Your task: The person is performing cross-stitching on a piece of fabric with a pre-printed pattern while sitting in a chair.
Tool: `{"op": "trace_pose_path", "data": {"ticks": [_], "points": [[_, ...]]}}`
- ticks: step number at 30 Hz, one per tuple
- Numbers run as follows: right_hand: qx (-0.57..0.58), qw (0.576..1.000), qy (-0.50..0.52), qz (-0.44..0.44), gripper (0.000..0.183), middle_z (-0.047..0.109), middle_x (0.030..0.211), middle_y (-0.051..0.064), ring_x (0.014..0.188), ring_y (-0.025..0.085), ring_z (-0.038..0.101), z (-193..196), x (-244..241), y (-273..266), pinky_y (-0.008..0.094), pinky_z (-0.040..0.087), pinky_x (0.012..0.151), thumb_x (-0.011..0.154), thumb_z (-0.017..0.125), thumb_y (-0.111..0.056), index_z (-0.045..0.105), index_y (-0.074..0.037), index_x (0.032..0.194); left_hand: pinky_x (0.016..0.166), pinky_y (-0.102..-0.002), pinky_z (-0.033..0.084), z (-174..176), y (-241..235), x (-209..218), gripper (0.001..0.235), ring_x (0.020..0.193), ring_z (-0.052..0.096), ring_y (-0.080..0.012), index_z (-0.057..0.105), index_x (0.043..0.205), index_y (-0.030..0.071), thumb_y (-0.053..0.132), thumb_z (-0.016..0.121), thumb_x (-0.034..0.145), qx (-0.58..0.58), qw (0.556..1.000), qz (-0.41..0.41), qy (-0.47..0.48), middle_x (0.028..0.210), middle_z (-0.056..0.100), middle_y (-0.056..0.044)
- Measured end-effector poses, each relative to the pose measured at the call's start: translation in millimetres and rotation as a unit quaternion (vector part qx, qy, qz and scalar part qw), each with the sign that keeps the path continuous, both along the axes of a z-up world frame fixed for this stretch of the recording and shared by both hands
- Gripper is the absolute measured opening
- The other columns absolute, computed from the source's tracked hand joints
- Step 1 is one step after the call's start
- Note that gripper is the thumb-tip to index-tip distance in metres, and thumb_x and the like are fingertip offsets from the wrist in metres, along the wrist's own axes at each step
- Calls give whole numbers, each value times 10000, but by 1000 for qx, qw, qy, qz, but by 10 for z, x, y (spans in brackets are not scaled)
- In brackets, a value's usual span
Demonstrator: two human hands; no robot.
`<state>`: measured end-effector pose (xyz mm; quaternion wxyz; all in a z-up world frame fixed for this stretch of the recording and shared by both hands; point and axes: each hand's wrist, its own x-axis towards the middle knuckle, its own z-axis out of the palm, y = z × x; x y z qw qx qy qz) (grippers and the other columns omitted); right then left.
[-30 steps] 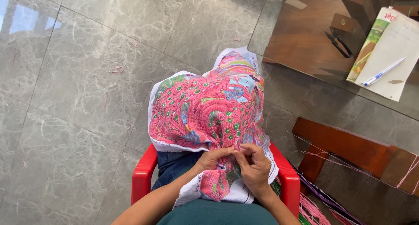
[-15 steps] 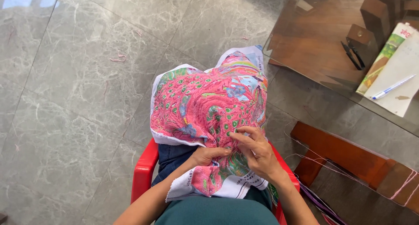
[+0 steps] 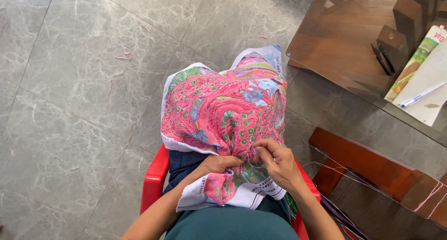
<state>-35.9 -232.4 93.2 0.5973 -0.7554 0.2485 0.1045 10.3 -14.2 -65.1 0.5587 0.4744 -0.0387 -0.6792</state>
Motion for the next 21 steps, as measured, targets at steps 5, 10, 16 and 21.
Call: {"op": "trace_pose_path", "data": {"ticks": [5, 10, 16, 21], "points": [[-10, 998, -56, 15, 169, 740, 677, 106, 600, 167, 668, -38, 104, 58, 333, 572, 596, 959, 641, -66, 802, -99, 999, 1194, -489, 381, -408, 138, -104, 313, 1320, 544, -336, 672, 1330, -35, 101, 534, 1084, -108, 993, -25, -41, 1346, 639, -267], [13, 999, -50, 19, 151, 715, 700, 99, 659, 117, 594, -19, 146, 38, 303, 554, 619, 943, 665, -56, 802, -82, 999, 951, -460, 567, 4, 8, -41, 403, 1018, 733, -292, 757, 1163, -71, -2, 828, 772, 189, 950, 160, 189, 1139, 752, -231], [-5, 995, -88, 46, 142, 716, 752, 96, 654, 158, 644, -14, 207, 58, 316, 549, 620, 904, 729, -41, 819, -104, 993, 943, -446, 548, -70, 52, -40, 497, 1004, 723, -289, 696, 1277, -68, 20, 802, 800, 191, 946, 160, 209, 1161, 743, -225], [13, 996, -59, 69, 59, 658, 740, 101, 647, 180, 608, -145, 202, 34, 338, 515, 604, 898, 746, -77, 774, -88, 949, 922, -483, 549, -89, 43, -136, 526, 979, 731, -346, 690, 1274, -86, 11, 831, 777, 184, 943, 182, 208, 1155, 739, -251]]}}
